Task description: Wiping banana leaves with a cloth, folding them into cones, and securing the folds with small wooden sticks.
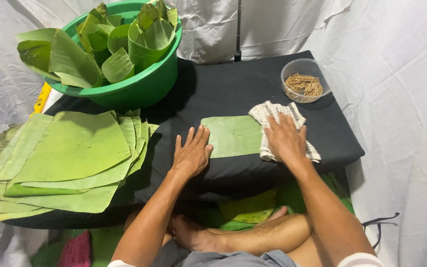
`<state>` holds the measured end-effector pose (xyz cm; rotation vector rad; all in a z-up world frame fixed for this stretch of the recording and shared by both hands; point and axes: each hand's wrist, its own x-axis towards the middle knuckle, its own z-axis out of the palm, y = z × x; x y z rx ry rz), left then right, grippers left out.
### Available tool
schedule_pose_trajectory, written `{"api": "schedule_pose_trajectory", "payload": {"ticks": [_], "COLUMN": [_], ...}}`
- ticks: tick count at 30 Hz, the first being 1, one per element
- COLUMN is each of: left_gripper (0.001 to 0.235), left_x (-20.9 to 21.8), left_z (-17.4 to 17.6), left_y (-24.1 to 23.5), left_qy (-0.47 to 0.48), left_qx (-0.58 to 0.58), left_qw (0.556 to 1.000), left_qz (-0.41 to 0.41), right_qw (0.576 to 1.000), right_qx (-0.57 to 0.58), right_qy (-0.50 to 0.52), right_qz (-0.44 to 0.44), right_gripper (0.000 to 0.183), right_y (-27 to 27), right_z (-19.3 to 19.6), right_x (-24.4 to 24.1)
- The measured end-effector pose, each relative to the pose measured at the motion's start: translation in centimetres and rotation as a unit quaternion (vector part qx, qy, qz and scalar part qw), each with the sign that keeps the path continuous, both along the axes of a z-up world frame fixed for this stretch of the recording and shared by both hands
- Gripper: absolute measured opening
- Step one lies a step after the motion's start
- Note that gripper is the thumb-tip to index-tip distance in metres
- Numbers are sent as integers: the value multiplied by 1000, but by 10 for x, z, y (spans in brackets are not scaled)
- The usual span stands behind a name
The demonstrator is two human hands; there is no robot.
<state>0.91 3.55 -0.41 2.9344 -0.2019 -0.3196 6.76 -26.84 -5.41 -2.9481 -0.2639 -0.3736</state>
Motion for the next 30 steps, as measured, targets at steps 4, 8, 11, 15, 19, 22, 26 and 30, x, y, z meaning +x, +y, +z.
{"api": "schedule_pose_trajectory", "payload": {"ticks": [4,8,11,15,19,22,26,30], "left_gripper": [62,62,63,51,58,80,88,92], "left_x": [0,2,8,39,63,85,90,104], "left_z": [-1,-7,-2,-28,-5,-7,10,4], "left_y": [1,1,0,6,3,3,6,9], "left_qy": [0,0,10,-36,-41,62,88,43], "left_qx": [6,11,19,27,-17,-46,-63,-30], "left_qw": [1000,1000,1000,999,999,997,994,998], "left_qz": [-4,-2,-4,-5,-28,-25,-22,-24], "right_qw": [997,993,991,987,995,987,973,980], "right_qx": [-41,-65,-73,10,34,-14,-33,-57], "right_qy": [-52,-84,-84,-154,51,138,217,180], "right_qz": [-28,-45,-68,38,82,75,70,70], "right_gripper": [44,39,35,33,43,54,59,52], "right_y": [-42,-58,-58,-32,-5,-6,-6,-7], "right_z": [-18,-19,-10,8,11,11,28,15], "right_x": [7,6,13,30,55,70,82,95]}}
